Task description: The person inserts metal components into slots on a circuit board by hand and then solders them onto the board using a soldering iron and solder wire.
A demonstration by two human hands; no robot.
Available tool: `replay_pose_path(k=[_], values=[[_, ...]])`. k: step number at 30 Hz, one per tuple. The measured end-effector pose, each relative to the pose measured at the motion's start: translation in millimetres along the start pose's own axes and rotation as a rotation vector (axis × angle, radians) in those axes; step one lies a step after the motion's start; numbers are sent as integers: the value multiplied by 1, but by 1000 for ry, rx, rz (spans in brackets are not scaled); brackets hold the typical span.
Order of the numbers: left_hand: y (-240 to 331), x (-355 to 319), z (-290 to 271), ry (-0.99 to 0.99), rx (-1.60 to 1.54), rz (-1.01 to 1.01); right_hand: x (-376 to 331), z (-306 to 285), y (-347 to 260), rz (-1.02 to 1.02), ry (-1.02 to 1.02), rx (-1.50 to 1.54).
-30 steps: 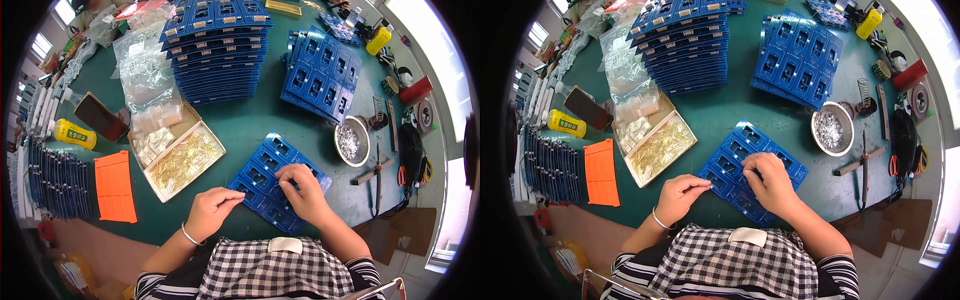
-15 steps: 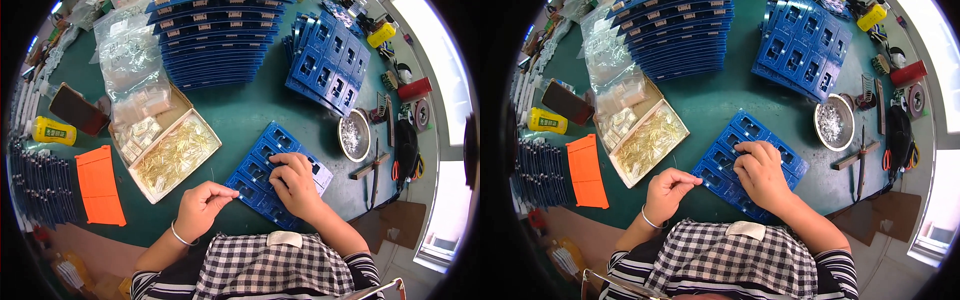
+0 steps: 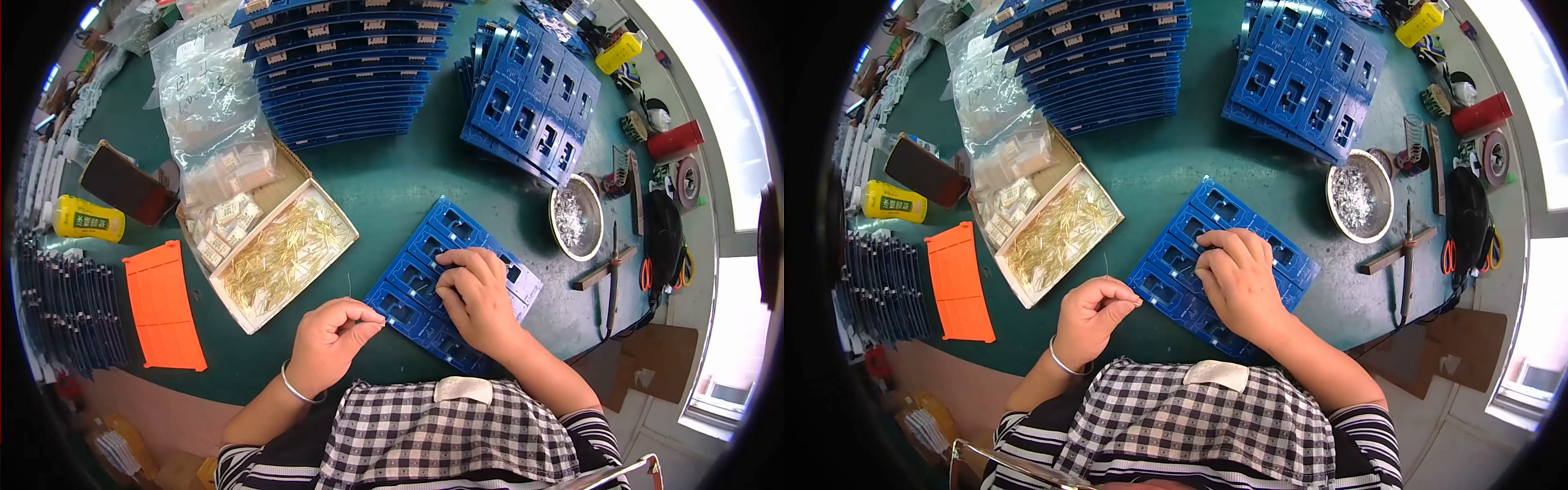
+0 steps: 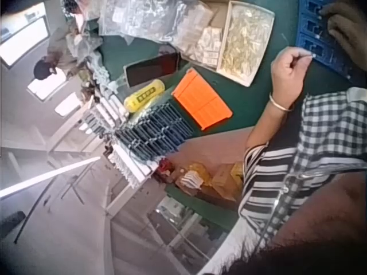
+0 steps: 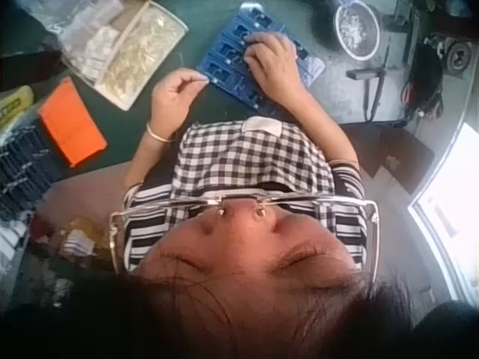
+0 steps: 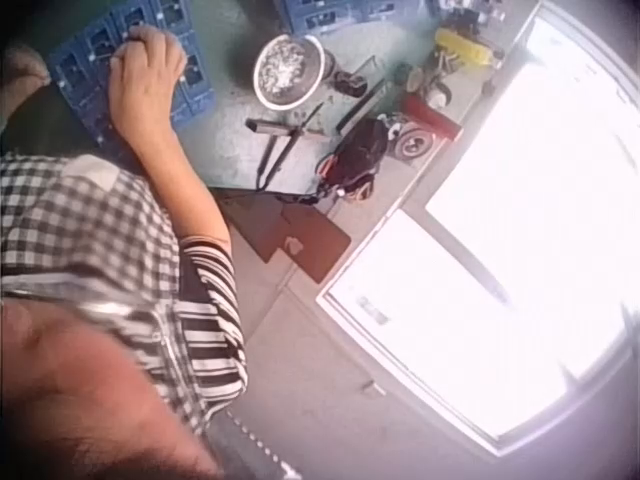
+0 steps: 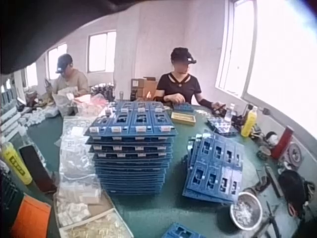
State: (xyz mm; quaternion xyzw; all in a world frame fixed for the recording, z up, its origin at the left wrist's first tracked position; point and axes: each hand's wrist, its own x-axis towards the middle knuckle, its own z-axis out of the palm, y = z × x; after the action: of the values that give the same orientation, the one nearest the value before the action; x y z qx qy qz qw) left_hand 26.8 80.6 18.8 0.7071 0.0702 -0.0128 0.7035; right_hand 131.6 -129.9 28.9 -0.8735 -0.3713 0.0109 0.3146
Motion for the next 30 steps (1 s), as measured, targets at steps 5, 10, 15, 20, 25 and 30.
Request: replay_pose_path(k=[5, 10, 15, 20, 25, 30], values=[[-3, 1, 0, 23, 23, 41, 1, 2, -1, -32, 11, -35], [0, 1, 0, 21, 26, 79, 0, 2, -2, -25, 16, -54], [1, 0, 1, 18, -9, 68, 2, 1, -3, -30, 19, -63], [4, -1, 0, -11, 22, 87, 2, 3, -5, -100, 13, -174], [11, -10, 7, 14, -266, -83, 0, 2, -11, -216, 31, -427], [7, -15, 15, -14, -534, -340, -4, -1, -11, -273, 28, -452]])
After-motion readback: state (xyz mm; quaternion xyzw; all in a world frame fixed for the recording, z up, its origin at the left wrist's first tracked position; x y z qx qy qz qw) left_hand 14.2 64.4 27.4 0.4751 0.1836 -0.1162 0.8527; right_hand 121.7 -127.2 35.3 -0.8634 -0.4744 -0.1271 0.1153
